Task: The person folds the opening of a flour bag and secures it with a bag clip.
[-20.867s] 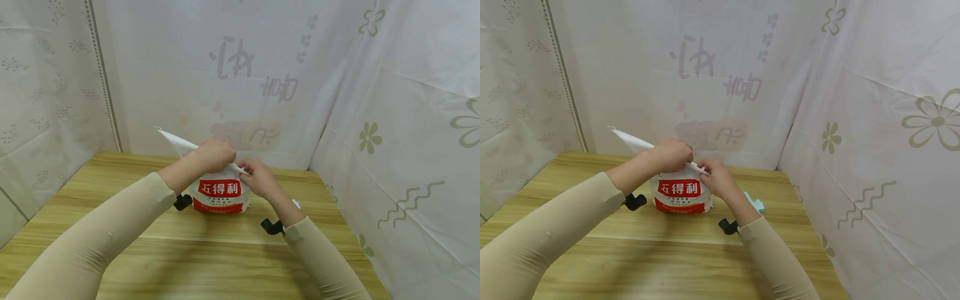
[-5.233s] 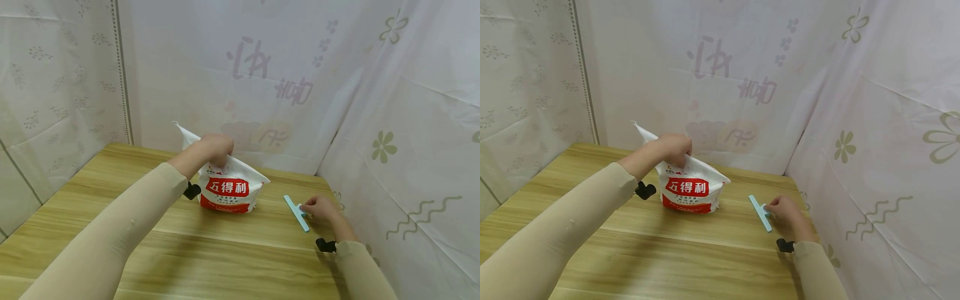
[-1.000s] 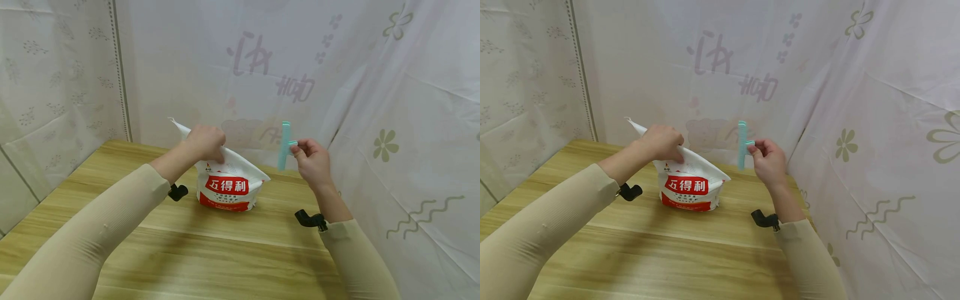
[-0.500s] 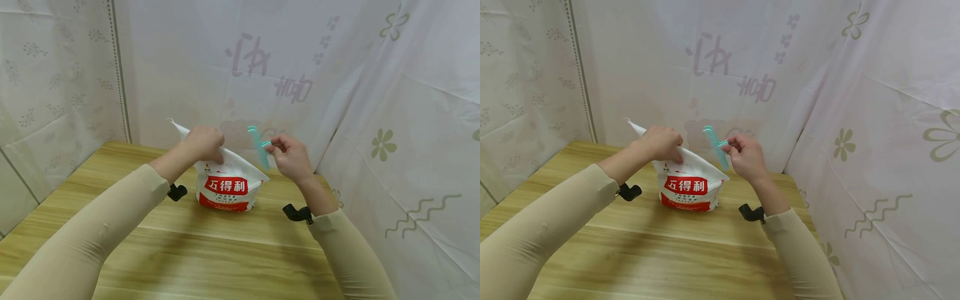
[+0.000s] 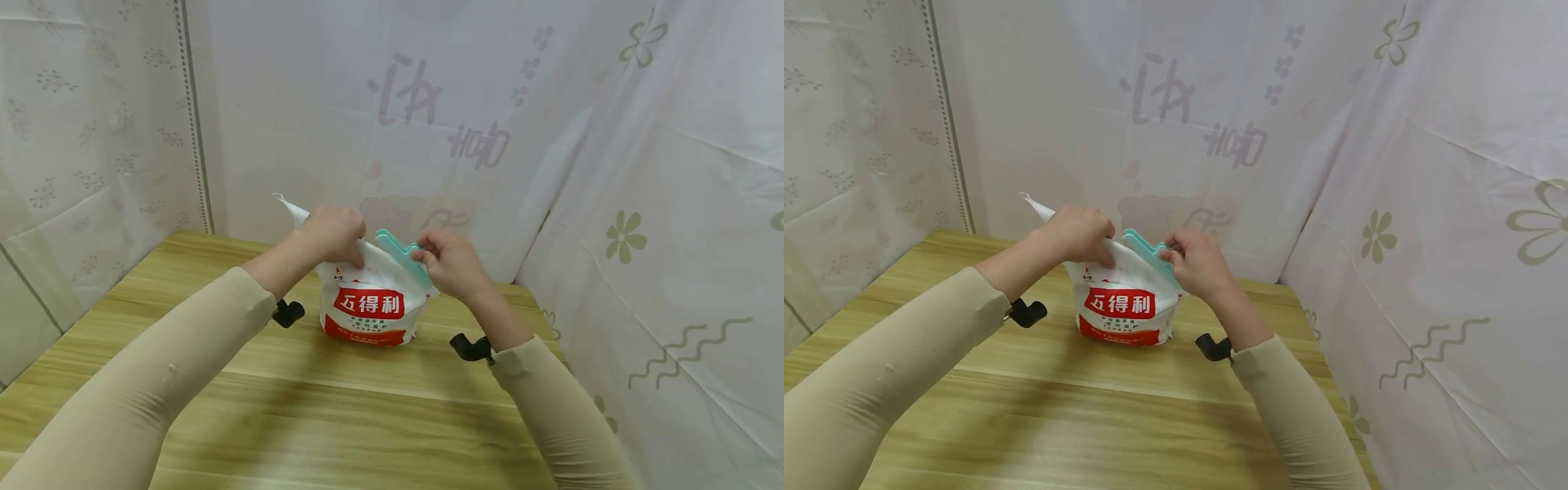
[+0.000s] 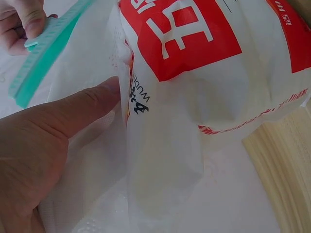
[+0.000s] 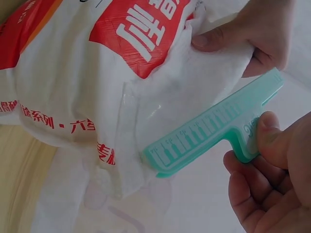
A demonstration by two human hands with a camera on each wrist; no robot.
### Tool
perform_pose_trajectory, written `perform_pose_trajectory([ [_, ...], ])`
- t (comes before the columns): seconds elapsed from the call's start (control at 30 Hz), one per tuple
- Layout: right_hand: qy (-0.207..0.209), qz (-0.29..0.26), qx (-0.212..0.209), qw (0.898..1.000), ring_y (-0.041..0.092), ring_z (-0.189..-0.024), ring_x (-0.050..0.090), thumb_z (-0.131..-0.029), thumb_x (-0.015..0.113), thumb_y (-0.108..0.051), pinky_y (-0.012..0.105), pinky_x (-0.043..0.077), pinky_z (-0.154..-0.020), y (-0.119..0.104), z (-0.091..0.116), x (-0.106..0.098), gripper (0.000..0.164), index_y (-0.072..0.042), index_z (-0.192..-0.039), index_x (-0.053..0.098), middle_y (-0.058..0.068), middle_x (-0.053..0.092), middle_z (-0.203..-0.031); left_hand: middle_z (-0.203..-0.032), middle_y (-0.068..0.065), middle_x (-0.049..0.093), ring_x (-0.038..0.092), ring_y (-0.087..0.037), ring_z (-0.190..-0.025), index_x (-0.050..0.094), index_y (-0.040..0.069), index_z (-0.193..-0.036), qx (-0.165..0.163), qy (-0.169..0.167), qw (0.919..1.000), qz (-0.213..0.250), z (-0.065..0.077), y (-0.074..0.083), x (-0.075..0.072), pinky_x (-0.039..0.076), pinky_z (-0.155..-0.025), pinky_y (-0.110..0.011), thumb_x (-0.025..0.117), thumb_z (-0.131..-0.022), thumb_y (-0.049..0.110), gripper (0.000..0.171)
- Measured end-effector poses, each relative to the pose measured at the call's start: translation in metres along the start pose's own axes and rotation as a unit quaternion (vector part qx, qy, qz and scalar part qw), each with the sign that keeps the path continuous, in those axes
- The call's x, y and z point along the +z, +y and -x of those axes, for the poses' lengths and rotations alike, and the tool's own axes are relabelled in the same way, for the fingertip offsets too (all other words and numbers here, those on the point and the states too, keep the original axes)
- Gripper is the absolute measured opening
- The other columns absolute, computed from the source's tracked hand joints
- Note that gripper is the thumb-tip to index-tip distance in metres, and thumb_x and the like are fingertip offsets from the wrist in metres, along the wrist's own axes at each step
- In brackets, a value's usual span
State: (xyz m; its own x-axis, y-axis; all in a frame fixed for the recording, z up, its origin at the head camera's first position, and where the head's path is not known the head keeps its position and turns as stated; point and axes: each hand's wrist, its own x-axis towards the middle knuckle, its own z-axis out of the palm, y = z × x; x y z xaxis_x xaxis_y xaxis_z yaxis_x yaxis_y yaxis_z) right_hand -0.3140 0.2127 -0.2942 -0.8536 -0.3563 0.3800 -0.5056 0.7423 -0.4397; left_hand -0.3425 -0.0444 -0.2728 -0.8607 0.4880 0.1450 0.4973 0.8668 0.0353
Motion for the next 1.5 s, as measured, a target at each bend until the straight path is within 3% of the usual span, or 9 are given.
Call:
perform_pose_trajectory([
  [0.3, -0.030, 0.040, -0.020, 0.999, 0.030, -0.097, 0.075, -0.105, 0.068, -0.003, 0.040, 0.063, -0.073, -0.005, -0.002, 0.008, 0.005, -0.002, -0.105, 0.073, 0.012, 0.076, -0.107, -0.099, -0.002, 0.077, 0.069, -0.023, -0.092, 0.081, 0.014, -0.103, 0.010, -0.023, 0.9996, 0.017, 0.000, -0.004, -0.002, 0.059, -0.083, -0.042, 0.087, -0.087, 0.027, 0.022],
  [0.67, -0.021, 0.093, -0.059, 0.994, 0.029, -0.092, 0.071, -0.105, 0.073, -0.010, 0.043, 0.063, -0.080, -0.008, -0.001, 0.017, 0.008, -0.003, -0.103, 0.074, 0.012, 0.075, -0.104, -0.100, -0.001, 0.079, 0.070, -0.023, -0.092, 0.083, 0.015, -0.099, 0.023, -0.039, 0.9980, 0.045, -0.004, -0.008, -0.005, 0.060, -0.085, -0.044, 0.088, -0.089, 0.020, 0.012],
  [1.1, -0.025, 0.123, -0.048, 0.991, 0.026, -0.093, 0.070, -0.106, 0.073, -0.015, 0.041, 0.062, -0.081, -0.010, 0.002, 0.023, 0.010, -0.005, -0.107, 0.070, 0.008, 0.073, -0.106, -0.099, -0.003, 0.080, 0.071, -0.024, -0.093, 0.083, 0.015, -0.098, 0.028, -0.026, 0.9988, 0.032, -0.003, -0.003, -0.009, 0.061, -0.084, -0.043, 0.089, -0.090, 0.020, 0.011],
  [1.5, -0.039, 0.116, -0.034, 0.992, 0.027, -0.095, 0.067, -0.106, 0.074, -0.020, 0.043, 0.060, -0.085, -0.009, 0.000, 0.022, 0.015, -0.006, -0.110, 0.072, 0.009, 0.072, -0.109, -0.103, -0.004, 0.080, 0.072, -0.025, -0.095, 0.084, 0.014, -0.101, 0.029, -0.023, 0.9991, 0.021, -0.003, -0.001, -0.009, 0.062, -0.085, -0.044, 0.089, -0.091, 0.020, 0.013],
])
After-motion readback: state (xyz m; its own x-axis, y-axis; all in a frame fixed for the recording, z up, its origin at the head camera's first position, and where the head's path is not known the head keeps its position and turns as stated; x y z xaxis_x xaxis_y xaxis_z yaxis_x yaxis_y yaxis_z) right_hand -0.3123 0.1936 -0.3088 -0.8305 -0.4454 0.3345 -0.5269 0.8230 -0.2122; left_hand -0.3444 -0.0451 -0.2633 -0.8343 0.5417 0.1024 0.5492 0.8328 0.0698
